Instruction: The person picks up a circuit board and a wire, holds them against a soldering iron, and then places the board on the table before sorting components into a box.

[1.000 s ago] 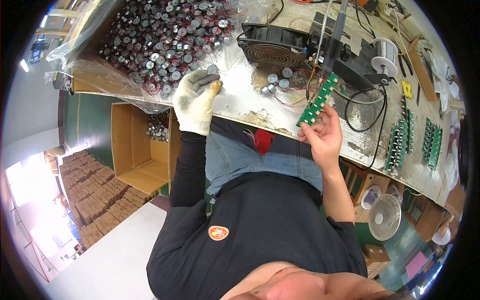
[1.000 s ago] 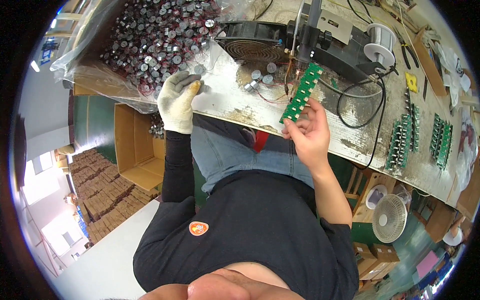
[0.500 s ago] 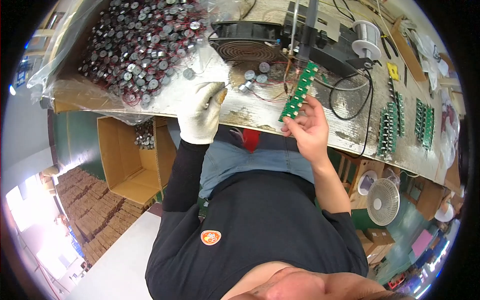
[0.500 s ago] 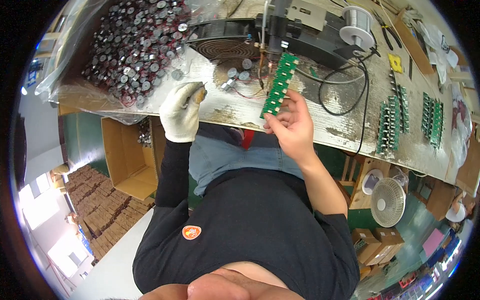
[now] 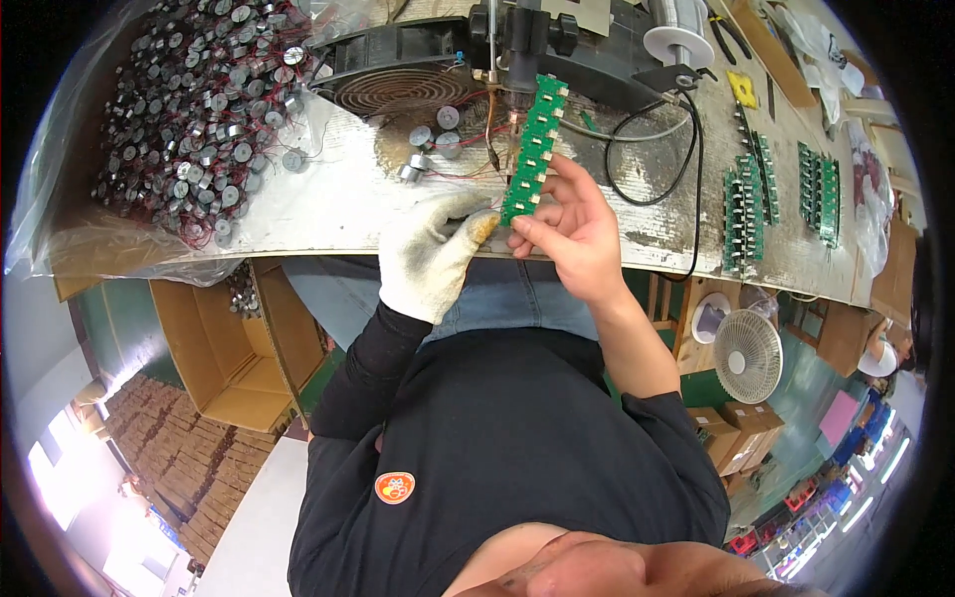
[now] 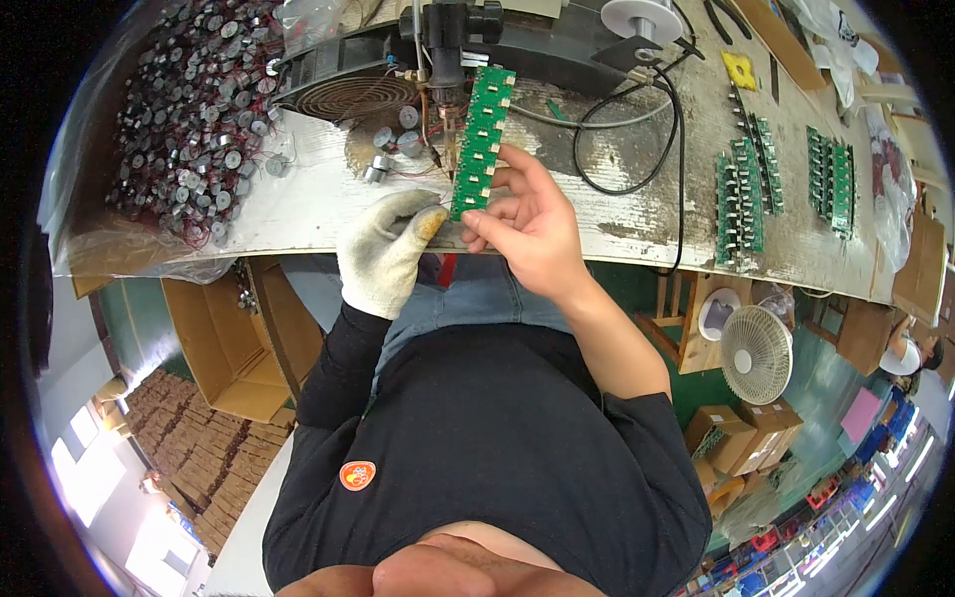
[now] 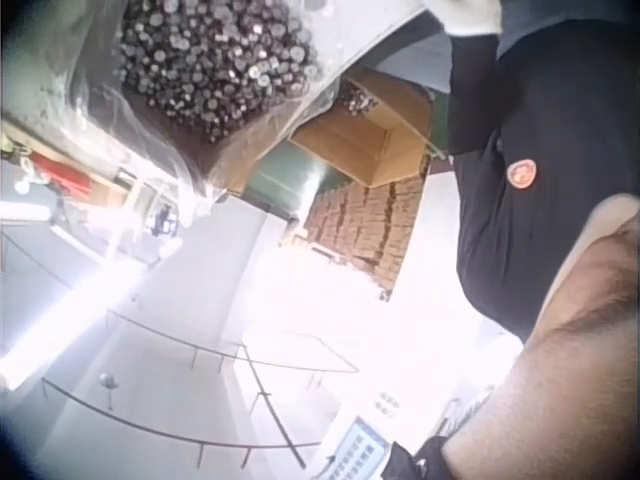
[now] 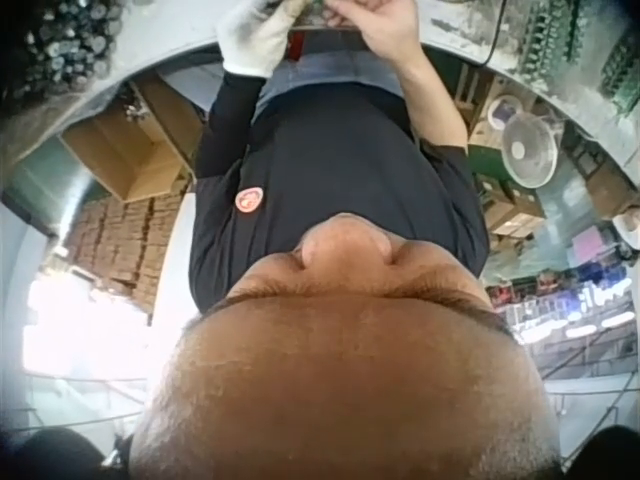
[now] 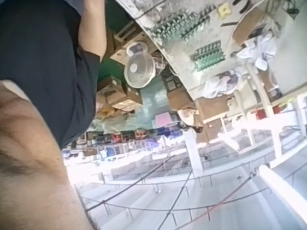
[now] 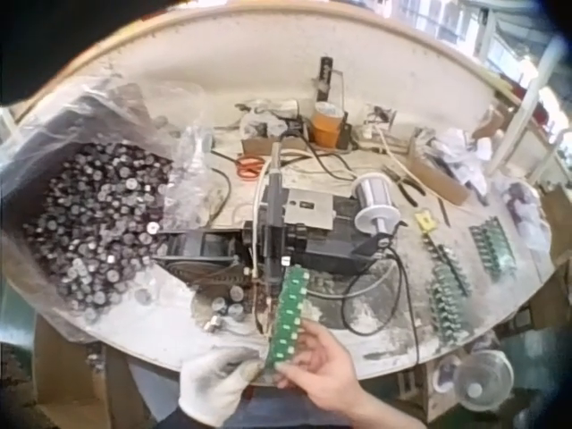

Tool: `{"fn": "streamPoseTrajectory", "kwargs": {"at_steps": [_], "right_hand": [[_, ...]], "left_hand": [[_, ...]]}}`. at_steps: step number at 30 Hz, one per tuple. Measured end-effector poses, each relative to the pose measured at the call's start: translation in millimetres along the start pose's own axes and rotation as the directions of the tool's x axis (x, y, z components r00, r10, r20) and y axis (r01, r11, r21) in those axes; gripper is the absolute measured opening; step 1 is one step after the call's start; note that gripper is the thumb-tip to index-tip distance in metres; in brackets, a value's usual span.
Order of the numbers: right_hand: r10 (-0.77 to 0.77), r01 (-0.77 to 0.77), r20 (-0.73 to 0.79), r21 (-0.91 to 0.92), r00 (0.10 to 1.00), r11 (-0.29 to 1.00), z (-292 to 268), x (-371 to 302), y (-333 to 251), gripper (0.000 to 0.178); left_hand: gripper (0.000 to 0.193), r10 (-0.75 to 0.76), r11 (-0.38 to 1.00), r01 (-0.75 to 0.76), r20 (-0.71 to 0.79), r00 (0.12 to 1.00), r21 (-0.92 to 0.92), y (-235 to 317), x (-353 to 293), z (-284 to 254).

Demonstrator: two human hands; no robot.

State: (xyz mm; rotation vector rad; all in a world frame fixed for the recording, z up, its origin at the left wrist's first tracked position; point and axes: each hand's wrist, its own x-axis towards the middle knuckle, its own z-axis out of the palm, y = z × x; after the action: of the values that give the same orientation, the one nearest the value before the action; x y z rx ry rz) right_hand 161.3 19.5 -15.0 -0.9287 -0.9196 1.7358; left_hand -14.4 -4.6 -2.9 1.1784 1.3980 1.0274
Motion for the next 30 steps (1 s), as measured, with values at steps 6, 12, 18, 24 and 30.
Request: {"fn": "streamPoseTrajectory", "kwargs": {"at_steps": [6, 12, 18, 24, 30], "right_hand": [[-0.028, 0.028, -0.005, 0.030, 1.000, 0.999, -0.3, 0.3, 1.5, 0.065], [-0.053, 0.053, 0.010, 0.011, 0.999, 0.999, 2.3, 1.4, 1.0, 0.064], [-0.075, 0.075, -0.036, 0.020, 0.997, 0.997, 6.9, 2.0, 0.5, 0.061], [-0.092, 0.093, -0.047, 0.012, 0.995, 0.996, 8.0, 3.3, 0.9, 0.062], [-0.113, 0.113, -0.041, 0.000, 0.993, 0.994, 8.1, 3.6, -1.9, 0.062]], "left_hand": [[0.021, -0.053, 0.999, 0.053, 0.037, 0.998, 0.011, 2.5, 7.0, 1.9], [0.019, -0.154, 0.981, 0.161, 0.071, 0.986, -0.106, 8.1, 7.3, -0.2], [0.019, -0.116, 0.993, 0.115, 0.055, 0.992, 0.017, 3.9, 8.6, -3.3], [0.021, -0.157, 0.987, 0.158, 0.083, 0.984, -0.003, 8.3, 9.6, -4.7], [0.019, -0.120, 0.987, 0.111, 0.070, 0.990, 0.115, 13.7, 11.4, -6.1]]}}
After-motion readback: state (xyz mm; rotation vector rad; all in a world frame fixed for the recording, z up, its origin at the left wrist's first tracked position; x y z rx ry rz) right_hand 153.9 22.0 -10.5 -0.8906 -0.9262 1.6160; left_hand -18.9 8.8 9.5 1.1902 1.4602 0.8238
